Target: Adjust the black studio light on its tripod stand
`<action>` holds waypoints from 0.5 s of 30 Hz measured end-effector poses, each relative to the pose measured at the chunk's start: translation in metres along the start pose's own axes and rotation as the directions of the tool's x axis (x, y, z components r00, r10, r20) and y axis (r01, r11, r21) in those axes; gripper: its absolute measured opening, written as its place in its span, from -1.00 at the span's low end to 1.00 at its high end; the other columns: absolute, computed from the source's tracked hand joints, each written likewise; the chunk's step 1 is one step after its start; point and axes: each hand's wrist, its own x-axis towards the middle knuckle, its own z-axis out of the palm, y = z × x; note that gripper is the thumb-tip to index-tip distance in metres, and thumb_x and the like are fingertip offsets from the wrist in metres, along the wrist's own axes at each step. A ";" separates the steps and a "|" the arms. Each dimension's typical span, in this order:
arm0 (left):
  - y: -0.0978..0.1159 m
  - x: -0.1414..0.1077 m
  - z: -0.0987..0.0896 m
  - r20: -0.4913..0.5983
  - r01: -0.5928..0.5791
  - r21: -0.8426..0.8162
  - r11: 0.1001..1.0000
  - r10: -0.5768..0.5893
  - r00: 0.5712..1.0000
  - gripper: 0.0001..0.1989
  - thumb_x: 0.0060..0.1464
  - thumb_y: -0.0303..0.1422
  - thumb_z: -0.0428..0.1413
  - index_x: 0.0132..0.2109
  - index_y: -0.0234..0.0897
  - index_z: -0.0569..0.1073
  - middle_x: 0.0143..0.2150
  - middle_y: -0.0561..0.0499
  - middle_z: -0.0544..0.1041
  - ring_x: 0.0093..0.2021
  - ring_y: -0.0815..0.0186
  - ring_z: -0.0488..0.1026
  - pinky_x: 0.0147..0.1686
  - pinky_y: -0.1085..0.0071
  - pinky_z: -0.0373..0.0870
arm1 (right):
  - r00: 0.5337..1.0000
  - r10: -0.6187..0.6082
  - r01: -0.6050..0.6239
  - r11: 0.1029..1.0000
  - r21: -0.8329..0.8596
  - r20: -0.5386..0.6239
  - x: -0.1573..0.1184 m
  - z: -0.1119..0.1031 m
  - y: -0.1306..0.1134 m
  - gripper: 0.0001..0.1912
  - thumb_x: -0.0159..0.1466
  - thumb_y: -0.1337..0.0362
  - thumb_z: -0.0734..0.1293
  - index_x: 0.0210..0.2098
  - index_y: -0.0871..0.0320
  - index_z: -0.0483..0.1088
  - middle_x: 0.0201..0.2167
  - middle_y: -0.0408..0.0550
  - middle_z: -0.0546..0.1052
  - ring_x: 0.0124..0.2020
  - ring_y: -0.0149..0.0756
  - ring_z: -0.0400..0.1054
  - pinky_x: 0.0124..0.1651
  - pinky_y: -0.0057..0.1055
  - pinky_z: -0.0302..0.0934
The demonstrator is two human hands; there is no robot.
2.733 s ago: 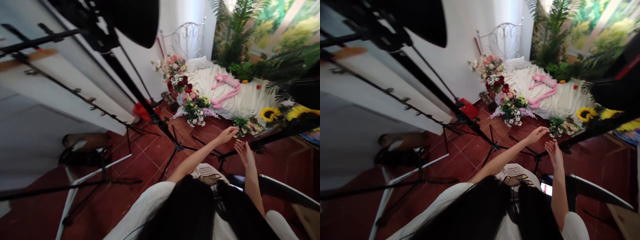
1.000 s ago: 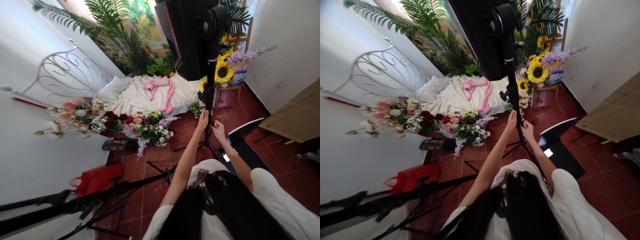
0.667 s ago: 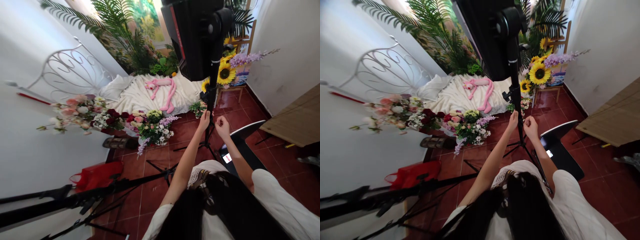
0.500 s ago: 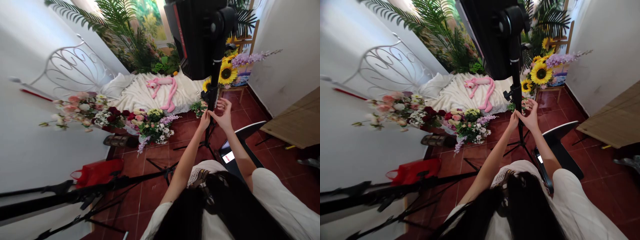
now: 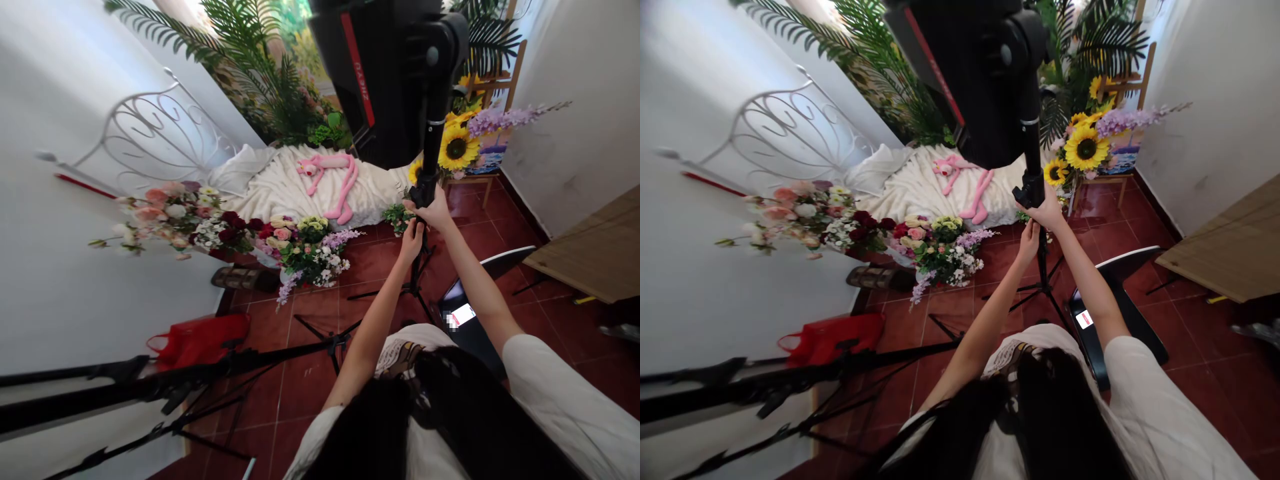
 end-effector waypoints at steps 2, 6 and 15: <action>0.000 -0.002 -0.001 -0.003 0.009 -0.004 1.000 -0.009 1.000 -0.39 0.06 0.26 0.10 -0.17 -0.23 0.49 -0.27 -0.01 0.53 -0.14 0.25 0.51 0.00 0.28 0.47 | 0.999 0.003 -0.003 1.000 -0.002 0.045 0.002 -0.004 -0.001 -0.38 0.01 -0.18 0.56 -0.18 0.12 0.39 -0.28 -0.04 0.52 -0.08 -0.06 0.49 0.06 -0.05 0.46; 0.004 -0.007 -0.003 -0.022 -0.007 -0.007 1.000 0.007 1.000 -0.43 0.06 0.17 0.18 -0.09 -0.26 0.47 -0.16 -0.04 0.56 -0.02 0.23 0.51 0.11 0.27 0.43 | 0.997 0.035 -0.037 0.999 0.021 0.062 -0.002 -0.001 0.005 -0.42 -0.01 -0.10 0.59 -0.21 0.11 0.37 -0.32 -0.07 0.50 -0.12 -0.09 0.50 0.04 -0.09 0.46; -0.012 -0.012 -0.008 0.043 0.066 -0.072 0.995 -0.063 0.997 -0.22 -0.18 -0.19 0.43 0.19 -0.32 0.41 0.08 -0.21 0.57 0.25 0.06 0.44 0.37 0.04 0.23 | 0.916 0.274 -0.279 0.960 0.028 -0.292 -0.072 0.030 0.036 -0.43 -0.01 0.26 0.51 -0.01 0.06 0.36 -0.11 -0.03 0.56 0.04 -0.12 0.45 0.23 -0.10 0.32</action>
